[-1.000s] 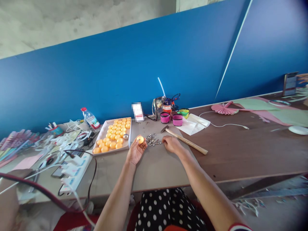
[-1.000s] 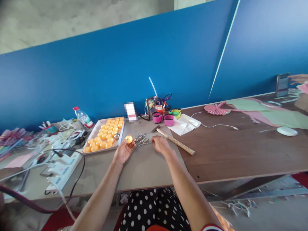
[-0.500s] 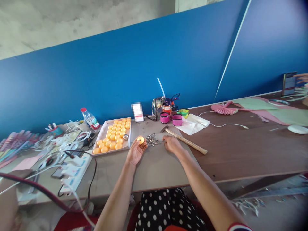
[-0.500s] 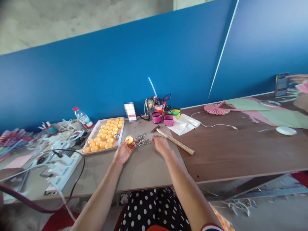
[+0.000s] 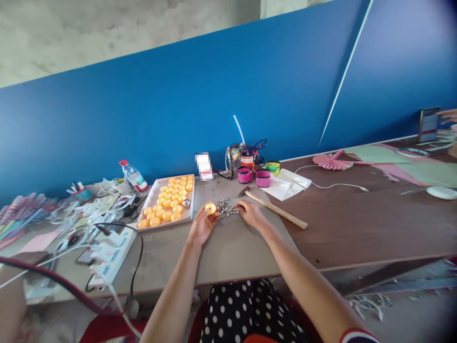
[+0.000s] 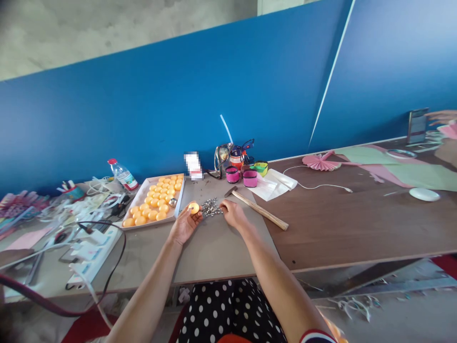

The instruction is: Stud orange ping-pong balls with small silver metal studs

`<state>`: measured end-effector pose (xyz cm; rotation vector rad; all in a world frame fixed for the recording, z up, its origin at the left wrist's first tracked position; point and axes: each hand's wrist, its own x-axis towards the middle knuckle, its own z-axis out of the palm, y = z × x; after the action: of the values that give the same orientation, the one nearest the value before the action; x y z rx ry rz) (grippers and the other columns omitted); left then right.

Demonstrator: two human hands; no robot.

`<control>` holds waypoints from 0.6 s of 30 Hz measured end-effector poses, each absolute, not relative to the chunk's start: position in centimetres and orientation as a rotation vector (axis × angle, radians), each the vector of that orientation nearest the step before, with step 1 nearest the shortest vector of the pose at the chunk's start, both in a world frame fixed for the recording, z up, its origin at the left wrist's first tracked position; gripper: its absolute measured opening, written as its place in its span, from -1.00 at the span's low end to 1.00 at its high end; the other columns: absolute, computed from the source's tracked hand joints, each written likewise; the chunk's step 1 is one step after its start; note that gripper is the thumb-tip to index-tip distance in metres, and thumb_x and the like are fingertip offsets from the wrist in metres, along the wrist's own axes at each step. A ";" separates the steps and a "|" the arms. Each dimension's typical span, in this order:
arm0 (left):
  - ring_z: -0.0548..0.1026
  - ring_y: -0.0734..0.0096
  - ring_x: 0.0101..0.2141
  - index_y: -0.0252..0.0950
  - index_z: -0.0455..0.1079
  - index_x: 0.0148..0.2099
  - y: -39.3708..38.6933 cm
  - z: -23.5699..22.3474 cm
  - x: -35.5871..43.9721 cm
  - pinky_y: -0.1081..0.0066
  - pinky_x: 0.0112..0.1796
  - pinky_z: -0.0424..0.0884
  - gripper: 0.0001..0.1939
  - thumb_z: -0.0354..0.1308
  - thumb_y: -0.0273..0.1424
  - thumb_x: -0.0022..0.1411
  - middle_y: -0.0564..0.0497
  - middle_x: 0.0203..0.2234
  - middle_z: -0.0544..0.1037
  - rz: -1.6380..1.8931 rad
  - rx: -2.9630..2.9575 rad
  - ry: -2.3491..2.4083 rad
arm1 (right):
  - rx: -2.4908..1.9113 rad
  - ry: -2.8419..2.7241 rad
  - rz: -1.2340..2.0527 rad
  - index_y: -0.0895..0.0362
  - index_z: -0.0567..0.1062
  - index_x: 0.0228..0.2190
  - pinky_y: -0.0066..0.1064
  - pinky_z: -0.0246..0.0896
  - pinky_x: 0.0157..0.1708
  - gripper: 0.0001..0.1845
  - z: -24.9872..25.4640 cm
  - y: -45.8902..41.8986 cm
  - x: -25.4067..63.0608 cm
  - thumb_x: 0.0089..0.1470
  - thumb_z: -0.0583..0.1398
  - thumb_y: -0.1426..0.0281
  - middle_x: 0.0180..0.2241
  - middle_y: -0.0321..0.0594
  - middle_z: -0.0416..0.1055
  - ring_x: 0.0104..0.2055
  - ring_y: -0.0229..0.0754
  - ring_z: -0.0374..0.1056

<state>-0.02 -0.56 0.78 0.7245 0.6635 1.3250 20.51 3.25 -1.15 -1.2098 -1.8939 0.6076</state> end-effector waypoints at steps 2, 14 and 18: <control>0.50 0.45 -0.38 -0.28 0.30 -0.05 -0.7 0.9 0.1 0.40 -0.26 0.40 -0.65 0.18 -0.39 0.08 -0.08 -0.31 0.54 1.318 0.728 0.674 | -1.136 -1.846 0.704 0.13 0.45 -0.43 -0.42 0.17 -0.32 -0.83 -1.0 2.9 20.0 -0.06 0.06 0.48 -0.44 -0.25 0.44 -0.38 -0.23 0.34; 0.51 0.39 -0.37 -0.31 0.32 -0.07 -1.1 1.3 0.5 0.34 -0.23 0.39 -0.62 0.23 -0.45 0.02 -0.07 -0.31 0.54 1.276 0.775 0.709 | -0.748 -1.339 1.453 0.15 0.42 -0.39 -0.41 0.20 -0.41 -0.81 0.4 1.9 18.2 -0.14 0.19 0.35 -0.54 -0.36 0.41 -0.55 -0.33 0.31; 0.50 0.39 -0.37 -0.31 0.32 -0.06 -1.1 1.2 0.6 0.33 -0.22 0.38 -0.63 0.22 -0.45 0.03 -0.06 -0.30 0.54 1.262 0.796 0.705 | -0.722 -1.296 1.532 0.16 0.43 -0.43 -0.39 0.18 -0.37 -0.82 0.5 1.7 18.0 -0.18 0.23 0.35 -0.51 -0.34 0.41 -0.52 -0.32 0.31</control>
<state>0.59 -1.14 1.21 0.7964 0.7046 1.2625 17.98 1.65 0.50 -0.7224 -1.2959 1.5322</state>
